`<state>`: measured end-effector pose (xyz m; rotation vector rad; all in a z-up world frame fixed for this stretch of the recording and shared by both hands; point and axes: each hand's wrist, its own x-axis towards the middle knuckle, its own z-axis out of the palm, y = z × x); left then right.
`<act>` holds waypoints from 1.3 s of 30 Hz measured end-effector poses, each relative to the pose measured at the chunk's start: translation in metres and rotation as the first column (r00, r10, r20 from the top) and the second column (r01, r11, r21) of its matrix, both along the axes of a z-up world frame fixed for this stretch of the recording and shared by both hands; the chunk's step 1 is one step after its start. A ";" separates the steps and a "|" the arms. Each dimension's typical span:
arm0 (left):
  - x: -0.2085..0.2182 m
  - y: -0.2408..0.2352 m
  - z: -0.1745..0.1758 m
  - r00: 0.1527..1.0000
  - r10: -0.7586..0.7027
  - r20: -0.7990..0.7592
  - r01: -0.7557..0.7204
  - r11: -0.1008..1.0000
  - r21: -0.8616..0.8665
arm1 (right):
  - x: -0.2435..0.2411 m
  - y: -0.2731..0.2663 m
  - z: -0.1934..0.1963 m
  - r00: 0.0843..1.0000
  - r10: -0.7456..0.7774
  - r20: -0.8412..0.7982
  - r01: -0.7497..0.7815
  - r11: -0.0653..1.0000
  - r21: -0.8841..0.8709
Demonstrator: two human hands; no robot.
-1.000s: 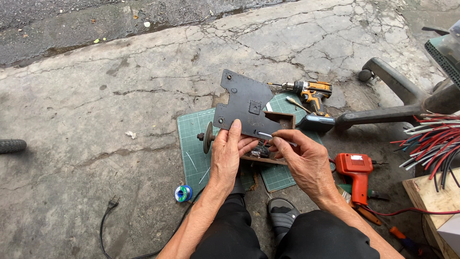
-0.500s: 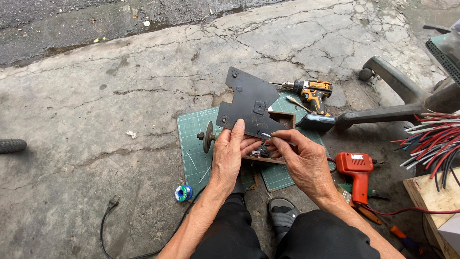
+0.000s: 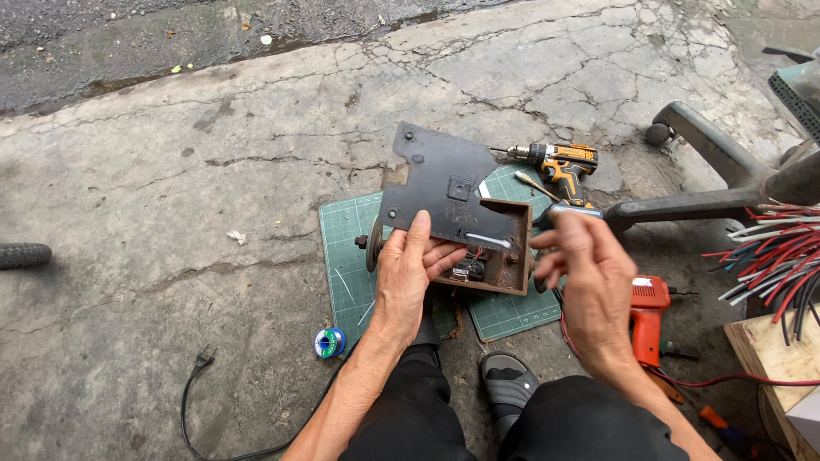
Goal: The person is soldering wires to a black plastic component mounted on a wooden base. They use a soldering iron to apply solder to the connection points and then use a brush to clean the area.
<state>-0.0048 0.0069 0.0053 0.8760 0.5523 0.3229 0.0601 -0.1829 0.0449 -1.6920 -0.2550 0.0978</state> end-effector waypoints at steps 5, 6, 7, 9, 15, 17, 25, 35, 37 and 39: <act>-0.003 -0.001 0.018 1.000 -0.002 -0.014 0.000 0.993 -0.121 | 0.004 0.004 -0.017 0.952 0.079 -0.296 -0.078 0.997 0.015; -0.002 -0.003 0.017 1.000 0.000 -0.015 -0.002 0.993 -0.121 | 0.005 0.008 -0.026 0.952 0.080 -0.296 -0.079 0.997 0.015; -0.001 -0.003 0.017 1.000 -0.008 0.000 0.008 0.992 -0.129 | 0.006 0.012 -0.035 0.926 0.150 -0.345 -0.107 0.984 0.139; -0.002 -0.004 0.014 1.000 -0.010 0.014 0.012 0.990 -0.139 | 0.004 0.019 -0.032 0.894 0.228 -0.385 -0.132 0.956 0.261; 0.001 -0.003 0.001 0.999 -0.042 0.007 0.042 0.998 -0.056 | 0.007 0.020 -0.002 0.758 0.325 -0.566 -0.003 0.869 0.494; 0.006 -0.005 -0.016 0.997 -0.076 0.024 0.076 0.997 -0.005 | 0.014 0.020 -0.011 0.751 0.318 -0.579 0.054 0.844 0.533; 0.000 0.009 -0.013 0.959 -0.273 -0.078 0.280 0.864 0.418 | 0.036 -0.007 -0.050 0.745 0.267 -0.612 0.141 0.833 0.536; -0.004 -0.014 -0.001 0.906 -0.372 -0.201 0.370 0.928 -0.050 | 0.040 -0.030 -0.080 0.663 0.291 -0.690 0.243 0.788 0.565; -0.006 -0.014 0.005 0.904 -0.377 -0.203 0.376 0.925 -0.044 | 0.040 -0.029 -0.084 0.655 0.300 -0.693 0.241 0.787 0.568; -0.006 -0.014 0.000 0.901 -0.382 -0.205 0.383 0.923 -0.037 | 0.038 -0.026 -0.081 0.649 0.310 -0.695 0.238 0.784 0.573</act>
